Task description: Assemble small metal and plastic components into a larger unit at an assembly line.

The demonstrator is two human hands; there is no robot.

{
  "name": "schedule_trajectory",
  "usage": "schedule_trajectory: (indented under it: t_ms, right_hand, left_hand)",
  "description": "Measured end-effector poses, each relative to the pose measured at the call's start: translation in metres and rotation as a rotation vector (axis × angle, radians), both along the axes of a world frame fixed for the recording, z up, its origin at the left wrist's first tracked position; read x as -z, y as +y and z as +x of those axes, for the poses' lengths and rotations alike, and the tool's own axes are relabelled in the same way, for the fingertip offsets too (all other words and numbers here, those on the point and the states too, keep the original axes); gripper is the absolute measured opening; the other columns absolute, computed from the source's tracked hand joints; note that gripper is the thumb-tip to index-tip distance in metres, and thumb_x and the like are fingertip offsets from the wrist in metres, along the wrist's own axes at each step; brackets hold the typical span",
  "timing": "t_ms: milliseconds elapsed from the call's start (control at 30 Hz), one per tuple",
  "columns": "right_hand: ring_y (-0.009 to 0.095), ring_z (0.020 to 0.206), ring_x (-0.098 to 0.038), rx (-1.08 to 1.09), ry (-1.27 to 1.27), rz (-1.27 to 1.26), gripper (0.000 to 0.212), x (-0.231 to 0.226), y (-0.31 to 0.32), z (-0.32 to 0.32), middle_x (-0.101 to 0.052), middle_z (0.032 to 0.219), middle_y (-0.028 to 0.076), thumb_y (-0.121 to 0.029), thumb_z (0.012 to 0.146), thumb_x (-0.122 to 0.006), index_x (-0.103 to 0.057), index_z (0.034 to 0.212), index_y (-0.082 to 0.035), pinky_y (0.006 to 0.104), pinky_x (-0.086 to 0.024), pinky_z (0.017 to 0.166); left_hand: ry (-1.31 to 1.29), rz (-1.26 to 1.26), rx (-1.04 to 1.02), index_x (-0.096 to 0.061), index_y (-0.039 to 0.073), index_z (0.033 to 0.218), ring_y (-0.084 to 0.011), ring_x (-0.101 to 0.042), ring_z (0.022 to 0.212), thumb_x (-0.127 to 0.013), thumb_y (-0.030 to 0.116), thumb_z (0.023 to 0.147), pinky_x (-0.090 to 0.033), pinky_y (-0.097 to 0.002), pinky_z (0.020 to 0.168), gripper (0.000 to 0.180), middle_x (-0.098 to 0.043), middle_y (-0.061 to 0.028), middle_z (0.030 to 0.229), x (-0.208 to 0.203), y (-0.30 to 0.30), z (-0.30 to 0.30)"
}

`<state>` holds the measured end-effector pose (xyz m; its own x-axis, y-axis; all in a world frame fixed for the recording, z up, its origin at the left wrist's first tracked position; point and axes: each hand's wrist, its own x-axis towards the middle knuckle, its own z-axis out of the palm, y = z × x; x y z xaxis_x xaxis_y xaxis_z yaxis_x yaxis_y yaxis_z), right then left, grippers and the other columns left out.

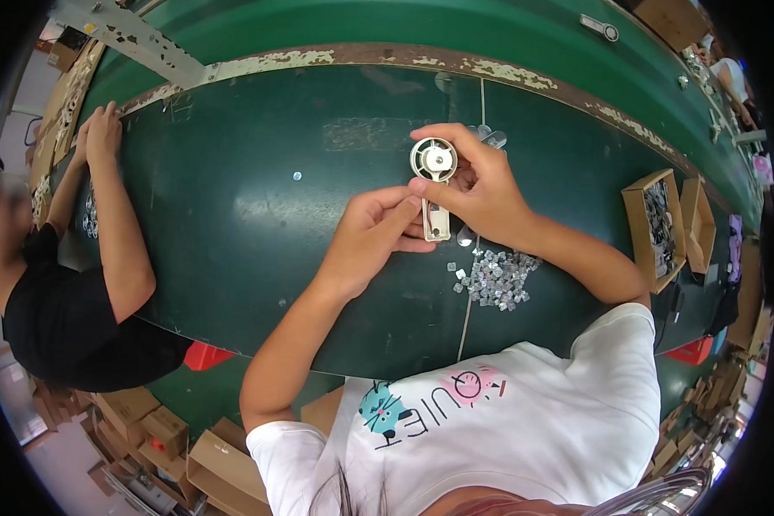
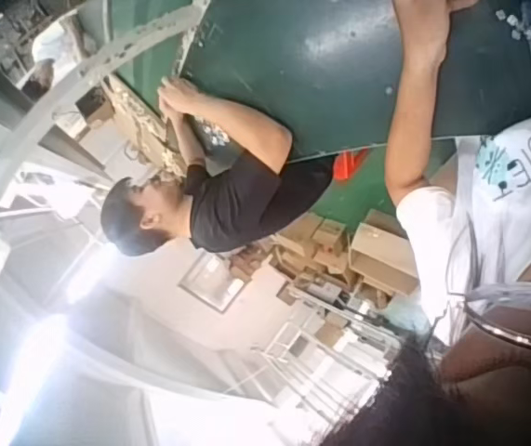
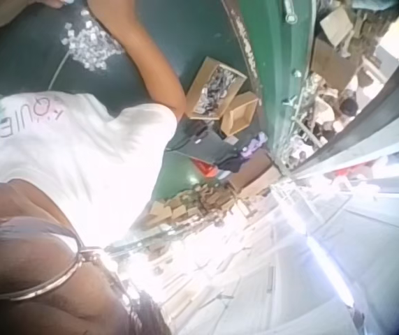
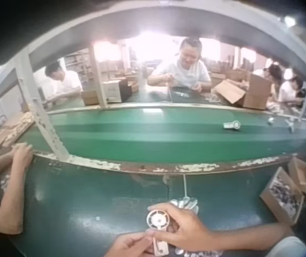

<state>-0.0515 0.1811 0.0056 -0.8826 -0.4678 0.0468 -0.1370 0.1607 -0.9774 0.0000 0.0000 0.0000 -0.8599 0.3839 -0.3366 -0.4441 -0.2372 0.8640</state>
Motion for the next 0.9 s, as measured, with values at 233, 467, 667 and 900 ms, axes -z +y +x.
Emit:
schedule_trajectory:
  t_ms: [233, 467, 667, 900]
  right_hand:
    - [0.002, 0.075, -0.051, 0.018, 0.166, 0.123, 0.043, 0.000, 0.004, -0.002, -0.058, 0.090, -0.002, -0.009, 0.083, -0.074, -0.056, 0.122, -0.006, 0.0184, -0.041, 0.060]
    - [0.003, 0.071, -0.051, 0.046, 0.110, 0.053, 0.044, 0.002, 0.002, -0.001, -0.058, 0.087, -0.002, -0.010, 0.082, -0.075, -0.059, 0.123, -0.006, 0.0197, -0.041, 0.057]
    - [0.007, 0.061, -0.051, -0.052, 0.460, 0.138, 0.049, -0.002, 0.013, -0.015, -0.064, 0.084, 0.004, -0.018, 0.075, -0.080, -0.062, 0.120, -0.007, 0.0232, -0.041, 0.053]
    - [0.007, 0.089, -0.059, -0.217, -0.200, -0.314, 0.044, -0.007, 0.007, -0.021, -0.060, 0.098, 0.002, 0.000, 0.086, -0.068, -0.053, 0.127, 0.000, 0.0237, -0.050, 0.081]
  left_hand:
    - [-0.004, 0.038, -0.007, -0.061, -0.005, 0.113, -0.0192, -0.068, 0.090, -0.050, 0.021, 0.100, -0.059, -0.0316, 0.079, 0.031, -0.068, -0.0146, 0.100, 0.002, 0.005, -0.001]
    - [0.082, 0.040, -0.073, -0.059, -0.002, 0.119, -0.0158, -0.067, 0.091, -0.056, 0.016, 0.097, -0.057, -0.0283, 0.077, 0.029, -0.069, -0.0113, 0.103, 0.009, 0.012, 0.003]
    - [0.199, -0.140, -0.010, -0.055, -0.001, 0.123, -0.0104, -0.064, 0.089, -0.054, 0.017, 0.099, -0.049, -0.0225, 0.070, 0.030, -0.069, -0.0092, 0.102, 0.007, 0.012, 0.008]
    - [0.287, -0.179, -0.091, -0.057, 0.000, 0.109, -0.0095, -0.063, 0.090, -0.052, 0.016, 0.100, -0.049, -0.0224, 0.071, 0.019, -0.069, -0.0090, 0.099, 0.009, 0.016, 0.009]
